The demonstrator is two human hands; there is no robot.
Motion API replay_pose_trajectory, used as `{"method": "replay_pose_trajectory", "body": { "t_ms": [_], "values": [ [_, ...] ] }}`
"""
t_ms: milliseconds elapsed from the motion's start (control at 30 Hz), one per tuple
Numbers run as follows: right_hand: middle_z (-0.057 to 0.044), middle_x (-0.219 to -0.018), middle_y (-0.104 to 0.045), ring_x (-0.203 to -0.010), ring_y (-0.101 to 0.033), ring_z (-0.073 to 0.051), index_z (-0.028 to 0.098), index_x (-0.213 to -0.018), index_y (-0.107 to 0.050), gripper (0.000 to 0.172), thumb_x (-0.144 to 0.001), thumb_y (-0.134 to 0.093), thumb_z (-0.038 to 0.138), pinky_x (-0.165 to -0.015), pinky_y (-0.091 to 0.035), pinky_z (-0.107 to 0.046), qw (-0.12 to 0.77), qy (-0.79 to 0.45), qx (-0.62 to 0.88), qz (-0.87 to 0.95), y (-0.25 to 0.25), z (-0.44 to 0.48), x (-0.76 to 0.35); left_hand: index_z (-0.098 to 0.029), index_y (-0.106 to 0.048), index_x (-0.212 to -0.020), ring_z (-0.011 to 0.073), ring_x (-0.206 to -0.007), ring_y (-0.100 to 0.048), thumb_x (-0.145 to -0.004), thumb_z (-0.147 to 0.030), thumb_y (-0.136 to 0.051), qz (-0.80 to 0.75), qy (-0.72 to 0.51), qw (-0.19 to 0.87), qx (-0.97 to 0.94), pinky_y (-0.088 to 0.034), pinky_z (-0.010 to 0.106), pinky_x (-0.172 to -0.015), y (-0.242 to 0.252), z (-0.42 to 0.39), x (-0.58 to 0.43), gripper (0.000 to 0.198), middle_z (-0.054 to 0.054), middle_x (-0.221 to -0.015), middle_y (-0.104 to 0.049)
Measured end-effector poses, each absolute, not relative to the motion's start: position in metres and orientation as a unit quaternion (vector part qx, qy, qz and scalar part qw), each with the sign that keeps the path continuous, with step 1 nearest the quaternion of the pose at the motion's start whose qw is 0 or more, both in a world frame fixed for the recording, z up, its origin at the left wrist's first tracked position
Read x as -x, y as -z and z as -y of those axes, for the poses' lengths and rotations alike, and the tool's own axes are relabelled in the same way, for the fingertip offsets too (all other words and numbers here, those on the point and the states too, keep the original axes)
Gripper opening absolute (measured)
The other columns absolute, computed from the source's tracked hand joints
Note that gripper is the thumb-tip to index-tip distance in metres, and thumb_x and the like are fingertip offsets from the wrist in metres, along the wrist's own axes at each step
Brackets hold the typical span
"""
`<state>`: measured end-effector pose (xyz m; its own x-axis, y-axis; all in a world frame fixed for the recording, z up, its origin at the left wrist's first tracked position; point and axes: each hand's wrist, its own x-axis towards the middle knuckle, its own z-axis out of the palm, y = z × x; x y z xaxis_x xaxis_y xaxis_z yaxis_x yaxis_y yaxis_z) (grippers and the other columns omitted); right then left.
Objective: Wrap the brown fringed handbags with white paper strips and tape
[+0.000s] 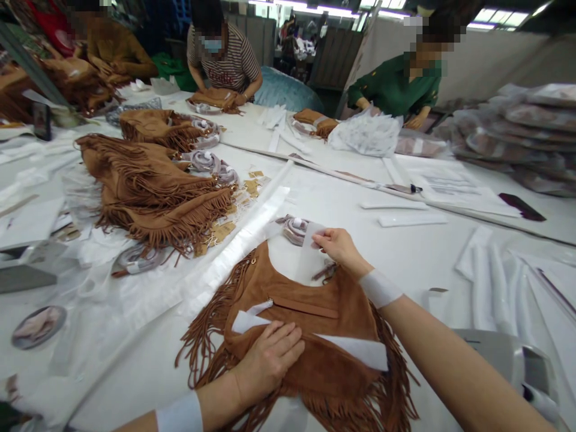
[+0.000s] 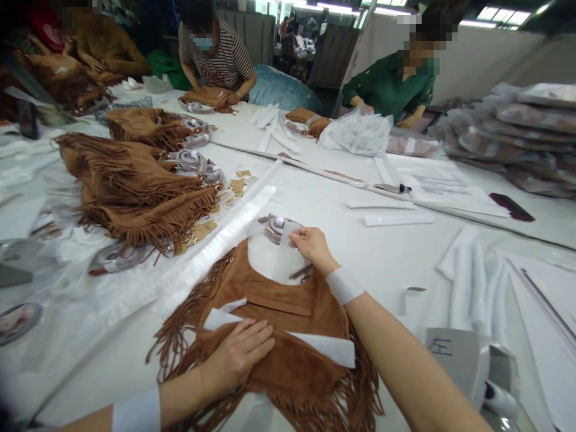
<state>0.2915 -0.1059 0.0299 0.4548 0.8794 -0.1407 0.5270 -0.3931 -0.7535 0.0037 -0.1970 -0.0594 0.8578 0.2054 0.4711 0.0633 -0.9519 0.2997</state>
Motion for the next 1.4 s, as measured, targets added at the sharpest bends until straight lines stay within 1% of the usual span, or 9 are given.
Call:
{"method": "replay_pose_trajectory", "body": {
  "t_ms": [300,433,567,700,800,1100,1200,1333,1400],
  "values": [
    [0.004,-0.053,-0.054,-0.051,-0.050,-0.009,0.011,-0.063,-0.062,0.031,-0.087,-0.059,0.031,-0.056,-0.041,-0.024,0.290,-0.180,0.814,0.470,-0.029,0.064,-0.300,-0.014,-0.056,-0.125,0.0252,-0.125,-0.052,-0.090,-0.008,-0.039,-0.065,-0.205,0.141,-0.966,-0.047,0.045,-0.101,0.057,0.194,-0.003,0.039,0.011,-0.130,-0.060],
    [0.001,-0.055,-0.060,-0.055,-0.054,-0.014,0.013,-0.067,-0.068,0.027,-0.082,-0.060,0.034,-0.053,-0.041,-0.024,0.326,-0.158,0.783,0.506,-0.057,0.094,-0.284,-0.015,-0.050,-0.131,0.0234,-0.130,-0.047,-0.091,-0.010,-0.041,-0.058,-0.161,0.133,-0.976,-0.042,0.043,-0.106,0.055,0.193,0.000,0.042,0.009,-0.138,-0.054],
    [-0.001,-0.075,-0.072,-0.068,-0.064,-0.018,0.018,-0.088,-0.074,0.028,-0.087,-0.056,0.040,-0.061,-0.050,-0.026,0.379,-0.147,0.721,0.561,-0.071,0.184,-0.242,-0.016,-0.045,-0.137,0.0244,-0.134,-0.041,-0.094,-0.013,-0.039,-0.048,-0.134,0.093,-0.985,-0.033,0.048,-0.111,0.047,0.192,0.005,0.043,0.008,-0.143,-0.048],
    [-0.003,-0.100,-0.073,-0.095,-0.067,-0.019,0.025,-0.103,-0.070,0.027,-0.089,-0.050,0.016,-0.087,-0.053,-0.036,0.394,-0.102,0.637,0.655,-0.044,0.272,-0.191,-0.020,-0.043,-0.139,0.0266,-0.135,-0.037,-0.097,-0.019,-0.041,-0.062,-0.126,0.089,-0.986,-0.029,0.053,-0.112,0.043,0.194,0.008,0.042,0.007,-0.144,-0.047],
    [-0.004,-0.105,-0.073,-0.103,-0.066,-0.020,0.025,-0.111,-0.067,0.037,-0.088,-0.044,0.007,-0.093,-0.051,-0.044,0.370,-0.082,0.606,0.699,-0.009,0.306,-0.168,-0.024,-0.042,-0.139,0.0238,-0.134,-0.039,-0.097,-0.020,-0.042,-0.075,-0.132,0.116,-0.982,-0.031,0.053,-0.111,0.043,0.196,0.009,0.042,0.007,-0.140,-0.051],
    [-0.007,-0.113,-0.070,-0.116,-0.060,-0.021,0.022,-0.114,-0.063,0.039,-0.091,-0.038,0.005,-0.100,-0.046,-0.051,0.307,-0.031,0.597,0.741,0.030,0.326,-0.166,-0.015,-0.048,-0.132,0.0260,-0.140,-0.030,-0.096,-0.012,-0.036,-0.108,-0.190,0.127,-0.967,-0.034,0.053,-0.113,0.045,0.200,0.013,0.037,0.014,-0.148,-0.040],
    [-0.009,-0.115,-0.069,-0.116,-0.060,-0.021,0.022,-0.120,-0.060,0.043,-0.091,-0.035,0.003,-0.102,-0.045,-0.051,0.292,-0.007,0.602,0.743,0.034,0.327,-0.160,-0.019,-0.039,-0.141,0.0294,-0.144,-0.022,-0.096,-0.012,-0.039,-0.080,-0.180,0.080,-0.977,-0.031,0.057,-0.112,0.047,0.201,0.013,0.046,0.013,-0.153,-0.031],
    [-0.010,-0.111,-0.070,-0.115,-0.060,-0.023,0.019,-0.118,-0.061,0.040,-0.091,-0.035,0.006,-0.105,-0.040,-0.054,0.281,0.018,0.598,0.750,0.032,0.333,-0.149,-0.015,-0.033,-0.145,0.0243,-0.143,-0.027,-0.098,-0.018,-0.038,-0.011,-0.144,0.051,-0.988,-0.031,0.049,-0.115,0.050,0.202,0.014,0.047,0.011,-0.151,-0.037],
    [-0.007,-0.098,-0.073,-0.105,-0.065,-0.022,0.020,-0.106,-0.066,0.031,-0.094,-0.038,0.015,-0.106,-0.040,-0.052,0.277,-0.007,0.606,0.745,0.025,0.332,-0.150,-0.014,-0.036,-0.143,0.0241,-0.141,-0.030,-0.099,-0.021,-0.038,-0.006,-0.140,0.048,-0.989,-0.030,0.049,-0.115,0.051,0.202,0.015,0.044,0.011,-0.148,-0.041]
  ]
}}
